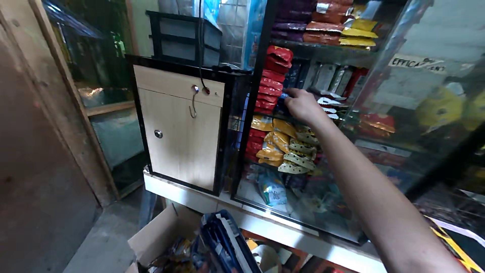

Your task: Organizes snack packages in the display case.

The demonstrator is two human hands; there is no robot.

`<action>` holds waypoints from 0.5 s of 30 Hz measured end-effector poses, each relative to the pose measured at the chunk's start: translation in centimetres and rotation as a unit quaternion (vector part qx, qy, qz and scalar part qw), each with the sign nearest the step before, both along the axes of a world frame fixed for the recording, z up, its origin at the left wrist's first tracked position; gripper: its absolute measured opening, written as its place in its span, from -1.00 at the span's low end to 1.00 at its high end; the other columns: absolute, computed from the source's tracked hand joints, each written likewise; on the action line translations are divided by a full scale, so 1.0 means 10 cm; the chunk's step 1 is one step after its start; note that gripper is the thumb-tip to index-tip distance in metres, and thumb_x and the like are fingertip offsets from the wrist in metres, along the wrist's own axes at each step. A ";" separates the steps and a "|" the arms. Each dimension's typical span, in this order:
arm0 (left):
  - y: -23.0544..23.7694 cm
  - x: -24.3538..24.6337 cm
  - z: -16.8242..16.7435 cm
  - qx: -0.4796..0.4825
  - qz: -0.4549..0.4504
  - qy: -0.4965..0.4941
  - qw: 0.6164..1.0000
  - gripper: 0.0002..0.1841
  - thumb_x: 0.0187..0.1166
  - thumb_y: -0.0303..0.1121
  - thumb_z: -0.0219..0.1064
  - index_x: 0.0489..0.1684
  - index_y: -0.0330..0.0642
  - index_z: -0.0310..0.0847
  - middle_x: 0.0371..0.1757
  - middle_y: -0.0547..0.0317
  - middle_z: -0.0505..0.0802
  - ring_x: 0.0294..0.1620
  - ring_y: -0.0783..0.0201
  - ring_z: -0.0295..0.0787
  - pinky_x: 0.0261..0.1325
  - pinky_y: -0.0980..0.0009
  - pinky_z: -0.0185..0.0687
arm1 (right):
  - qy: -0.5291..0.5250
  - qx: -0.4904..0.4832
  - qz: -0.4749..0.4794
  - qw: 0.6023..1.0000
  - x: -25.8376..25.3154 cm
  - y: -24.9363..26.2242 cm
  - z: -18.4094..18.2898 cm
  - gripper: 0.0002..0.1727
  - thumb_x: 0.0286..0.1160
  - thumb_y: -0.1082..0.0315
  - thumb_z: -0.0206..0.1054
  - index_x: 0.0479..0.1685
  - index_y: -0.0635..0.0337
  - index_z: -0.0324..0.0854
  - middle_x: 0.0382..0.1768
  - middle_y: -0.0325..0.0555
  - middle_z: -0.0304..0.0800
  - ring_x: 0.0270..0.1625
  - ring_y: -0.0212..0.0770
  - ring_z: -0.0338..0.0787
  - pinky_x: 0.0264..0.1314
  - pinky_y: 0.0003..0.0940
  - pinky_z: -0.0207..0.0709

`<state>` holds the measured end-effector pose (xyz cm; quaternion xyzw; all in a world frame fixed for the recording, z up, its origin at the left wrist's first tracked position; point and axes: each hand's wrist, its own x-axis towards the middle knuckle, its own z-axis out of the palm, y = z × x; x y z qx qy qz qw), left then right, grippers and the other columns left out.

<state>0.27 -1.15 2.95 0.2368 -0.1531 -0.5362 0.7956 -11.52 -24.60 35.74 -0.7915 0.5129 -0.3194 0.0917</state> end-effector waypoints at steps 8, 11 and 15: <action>-0.01 0.01 -0.04 -0.018 -0.011 -0.006 1.000 -0.77 0.52 -0.08 0.31 -0.58 0.28 0.72 -0.41 0.38 0.95 -0.37 0.57 0.89 -0.26 0.58 0.81 | 0.022 0.024 0.047 0.998 -0.08 -0.22 -0.03 -0.20 0.44 0.36 0.45 0.75 0.22 0.26 0.64 0.36 0.32 0.64 0.29 0.39 0.57 0.31 0.28; -0.01 0.02 -0.06 -0.021 -0.027 -0.004 0.999 -0.77 0.52 -0.05 0.33 -0.56 0.27 0.79 -0.41 0.37 0.95 -0.38 0.57 0.88 -0.25 0.57 0.81 | 0.049 0.011 0.030 0.998 -0.06 -0.15 -0.03 -0.21 0.50 0.41 0.41 0.78 0.23 0.20 0.68 0.36 0.26 0.69 0.28 0.34 0.62 0.26 0.24; -0.01 -0.03 0.13 0.036 -0.030 -0.010 0.999 -0.41 0.71 -0.33 -0.41 -0.63 0.19 0.58 -0.54 0.43 0.90 -0.52 0.59 0.84 -0.36 0.60 0.79 | 0.059 0.003 0.028 0.998 -0.01 -0.19 -0.06 -0.23 0.55 0.47 0.32 0.80 0.27 0.14 0.69 0.41 0.21 0.68 0.32 0.35 0.60 0.27 0.28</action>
